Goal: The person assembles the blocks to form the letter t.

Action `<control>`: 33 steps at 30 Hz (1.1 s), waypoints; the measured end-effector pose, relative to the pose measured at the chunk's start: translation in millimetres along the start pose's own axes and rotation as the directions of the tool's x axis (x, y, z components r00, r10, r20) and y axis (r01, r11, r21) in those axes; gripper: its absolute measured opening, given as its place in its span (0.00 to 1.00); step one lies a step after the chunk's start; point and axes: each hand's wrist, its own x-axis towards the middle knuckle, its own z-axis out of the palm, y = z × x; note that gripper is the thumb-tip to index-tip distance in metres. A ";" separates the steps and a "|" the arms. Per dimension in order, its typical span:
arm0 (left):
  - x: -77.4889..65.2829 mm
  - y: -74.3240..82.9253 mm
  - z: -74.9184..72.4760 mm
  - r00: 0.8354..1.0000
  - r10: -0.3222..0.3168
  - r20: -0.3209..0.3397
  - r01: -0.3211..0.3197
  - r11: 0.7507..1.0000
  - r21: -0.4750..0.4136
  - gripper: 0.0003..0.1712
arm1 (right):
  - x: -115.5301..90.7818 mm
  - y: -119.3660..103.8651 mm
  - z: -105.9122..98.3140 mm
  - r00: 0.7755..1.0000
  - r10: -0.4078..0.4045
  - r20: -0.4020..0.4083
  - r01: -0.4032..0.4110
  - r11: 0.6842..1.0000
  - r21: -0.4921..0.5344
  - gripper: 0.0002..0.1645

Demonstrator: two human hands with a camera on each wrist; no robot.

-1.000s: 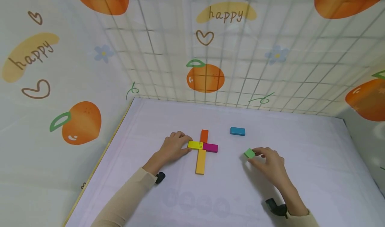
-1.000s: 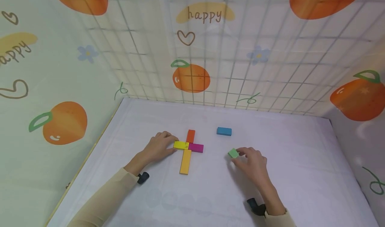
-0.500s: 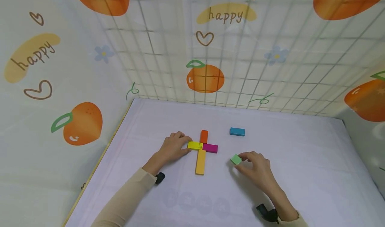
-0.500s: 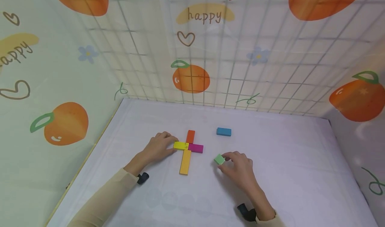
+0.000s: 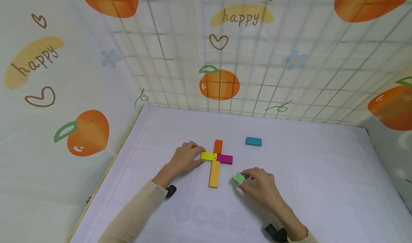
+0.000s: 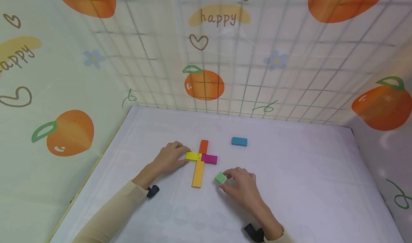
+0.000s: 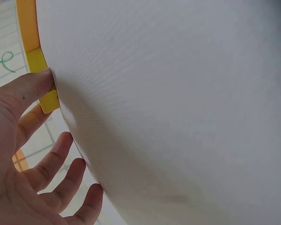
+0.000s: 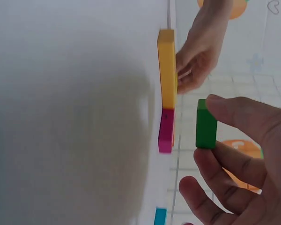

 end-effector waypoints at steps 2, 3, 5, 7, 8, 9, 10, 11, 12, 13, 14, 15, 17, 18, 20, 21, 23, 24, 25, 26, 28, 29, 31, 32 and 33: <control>0.4 0.4 -0.3 1.000 0.002 0.001 -0.002 1.000 -0.003 0.25 | 0.0 -2.8 3.6 1.000 -0.003 0.013 0.003 1.000 0.010 0.21; 0.6 0.6 -0.4 1.000 0.002 0.002 -0.002 1.000 -0.003 0.25 | 0.0 -3.8 5.3 1.000 -0.008 0.019 0.008 1.000 0.014 0.21; 0.4 0.6 -0.7 1.000 0.003 0.004 -0.003 1.000 -0.003 0.25 | -0.2 -6.4 8.4 0.999 -0.022 0.029 0.021 1.000 0.017 0.20; 0.3 0.5 -0.9 1.000 0.004 0.005 -0.004 1.000 -0.003 0.25 | -0.5 -8.8 11.4 0.999 -0.027 0.039 0.027 1.000 0.015 0.20; 0.3 0.4 -0.8 1.000 0.004 0.005 -0.004 1.000 -0.004 0.25 | -0.6 -9.8 13.0 0.999 -0.030 0.043 0.029 0.999 0.014 0.21; 0.3 0.3 -0.7 1.000 0.004 0.006 -0.004 1.000 -0.003 0.25 | -0.5 -11.0 14.7 0.998 -0.031 0.048 0.030 0.999 0.011 0.21; 0.3 0.2 -0.6 1.000 0.006 0.005 -0.006 1.000 -0.006 0.25 | -0.5 -12.2 16.4 0.998 -0.031 0.053 0.031 0.999 0.009 0.21; 0.3 0.0 -0.5 1.000 0.007 0.003 -0.007 1.000 -0.007 0.25 | -0.5 -13.2 18.1 0.998 -0.031 0.058 0.031 0.999 0.011 0.21; 0.4 -0.1 -0.3 1.000 0.007 0.004 -0.007 1.000 -0.007 0.25 | -0.4 -14.2 19.9 0.997 -0.032 0.064 0.031 0.999 0.007 0.21; 0.5 -0.2 -0.2 1.000 0.007 0.004 -0.006 1.000 -0.006 0.25 | -0.4 -15.1 21.6 0.997 -0.031 0.071 0.031 0.999 0.006 0.21; 0.5 -0.3 0.0 1.000 0.006 0.003 -0.006 1.000 -0.004 0.25 | -0.5 -16.1 23.2 0.996 -0.034 0.078 0.034 0.999 0.004 0.21; 0.7 -0.4 0.2 1.000 0.007 0.003 -0.007 1.000 -0.001 0.25 | -0.6 -17.0 24.8 0.996 -0.038 0.085 0.038 0.999 0.003 0.21; 0.9 -0.6 0.5 1.000 0.006 0.003 -0.006 1.000 0.005 0.25 | -1.2 -18.5 27.6 0.994 -0.053 0.099 0.053 0.999 0.001 0.21; 1.0 -0.6 0.5 1.000 0.006 0.002 -0.006 1.000 0.008 0.25 | -1.5 -19.1 29.0 0.993 -0.059 0.106 0.060 0.998 -0.003 0.20; 0.9 -0.6 0.8 1.000 0.008 0.000 -0.008 1.000 0.011 0.25 | -2.4 -20.1 31.6 0.990 -0.071 0.120 0.072 0.997 -0.006 0.20; 0.8 -0.6 0.8 1.000 0.010 -0.001 -0.010 1.000 0.011 0.25 | -2.8 -20.6 32.7 0.989 -0.073 0.128 0.074 0.997 -0.006 0.20; 0.7 -0.6 0.8 1.000 0.011 -0.001 -0.011 1.000 0.010 0.25 | -3.3 -21.4 34.8 0.987 -0.074 0.144 0.076 0.997 -0.013 0.20; 0.7 -0.7 0.8 1.000 0.011 0.001 -0.011 1.000 0.010 0.25 | -3.3 -21.9 35.7 0.986 -0.072 0.152 0.075 0.997 -0.017 0.21; 0.8 -0.8 0.8 1.000 0.010 0.003 -0.010 1.000 0.010 0.25 | -3.4 -22.4 36.3 0.985 -0.071 0.158 0.075 0.997 -0.020 0.21; 0.9 -0.9 0.7 1.000 0.009 0.005 -0.009 1.000 0.011 0.25 | -3.4 -22.8 36.9 0.984 -0.069 0.164 0.074 0.997 -0.026 0.21; 1.2 -1.3 0.9 1.000 0.008 0.007 -0.008 1.000 0.010 0.25 | -3.4 -23.6 38.1 0.982 -0.067 0.175 0.074 0.997 -0.036 0.21; 1.5 -1.6 1.2 1.000 0.006 0.008 -0.007 1.000 0.011 0.25 | -3.4 -24.0 38.6 0.982 -0.065 0.180 0.074 0.996 -0.042 0.21; 2.0 -2.1 1.7 1.000 0.007 0.005 -0.007 1.000 0.007 0.25 | -3.7 -25.1 39.5 0.979 -0.066 0.190 0.076 0.996 -0.048 0.21; 2.2 -2.3 1.9 1.000 0.007 0.004 -0.007 1.000 0.003 0.25 | -3.9 -25.7 39.9 0.978 -0.065 0.197 0.077 0.996 -0.051 0.21; 2.4 -2.5 2.1 1.000 0.006 0.003 -0.006 1.000 0.000 0.25 | -4.1 -26.3 40.4 0.977 -0.066 0.205 0.078 0.996 -0.053 0.20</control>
